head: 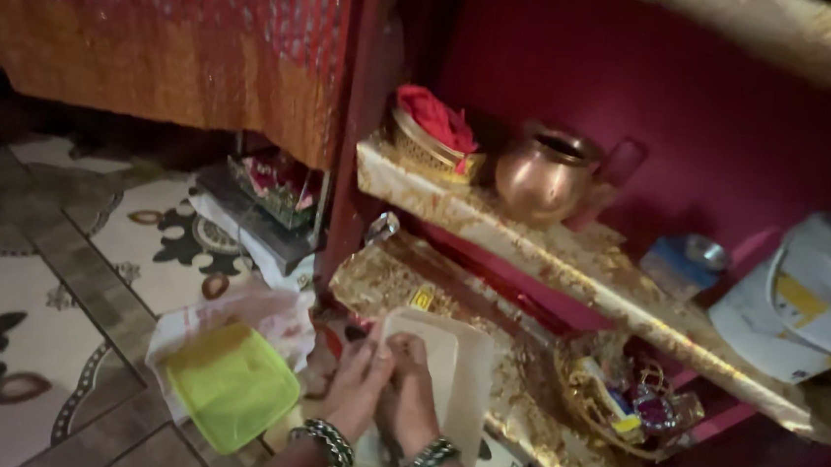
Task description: The person cleans various small objects and containers using a cloth while sitting on the floor, handling items like a yellow lid and several small jars.
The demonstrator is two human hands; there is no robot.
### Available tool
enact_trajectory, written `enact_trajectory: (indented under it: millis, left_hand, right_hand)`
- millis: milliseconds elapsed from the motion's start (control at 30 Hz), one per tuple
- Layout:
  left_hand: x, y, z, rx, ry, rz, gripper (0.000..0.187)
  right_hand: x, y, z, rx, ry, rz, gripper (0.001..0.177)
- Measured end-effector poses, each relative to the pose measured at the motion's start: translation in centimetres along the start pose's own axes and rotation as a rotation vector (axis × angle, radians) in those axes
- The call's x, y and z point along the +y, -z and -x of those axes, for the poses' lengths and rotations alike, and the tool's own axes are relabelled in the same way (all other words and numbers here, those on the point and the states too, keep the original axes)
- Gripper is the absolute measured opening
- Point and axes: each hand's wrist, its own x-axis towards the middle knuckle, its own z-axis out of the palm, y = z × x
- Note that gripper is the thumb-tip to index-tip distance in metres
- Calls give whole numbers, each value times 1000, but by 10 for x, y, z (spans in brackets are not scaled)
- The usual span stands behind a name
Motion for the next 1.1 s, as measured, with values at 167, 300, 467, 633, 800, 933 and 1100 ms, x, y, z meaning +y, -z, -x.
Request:
enact_trajectory:
  millis: [167, 300, 467, 633, 800, 933, 1100]
  left_hand:
    - [31, 26, -17, 119, -69, -70, 65]
    - [39, 1, 1, 72, -307, 112, 61]
    - [40, -1, -1, -4, -453, 141, 63]
    - [47, 13, -8, 99, -311, 186, 68]
    - [60, 1, 4, 76, -283, 285, 67]
    - [62, 0, 6, 21, -301, 90, 69]
    - [73, 43, -15, 154, -450, 75, 59]
  right_hand:
    - [-41, 26, -20, 300, 78, 237, 37]
    - [-56, 35, -28, 492, -68, 113, 40]
    - [-48, 27, -39, 376, 1, -170, 42]
    - [-70, 43, -41, 238, -138, -6, 31]
    - [-98, 36, -41, 457, 37, 128, 37]
    - [-109, 31, -32, 150, -118, -588, 26]
    - [-105, 38, -18, -170, 365, 118, 27]
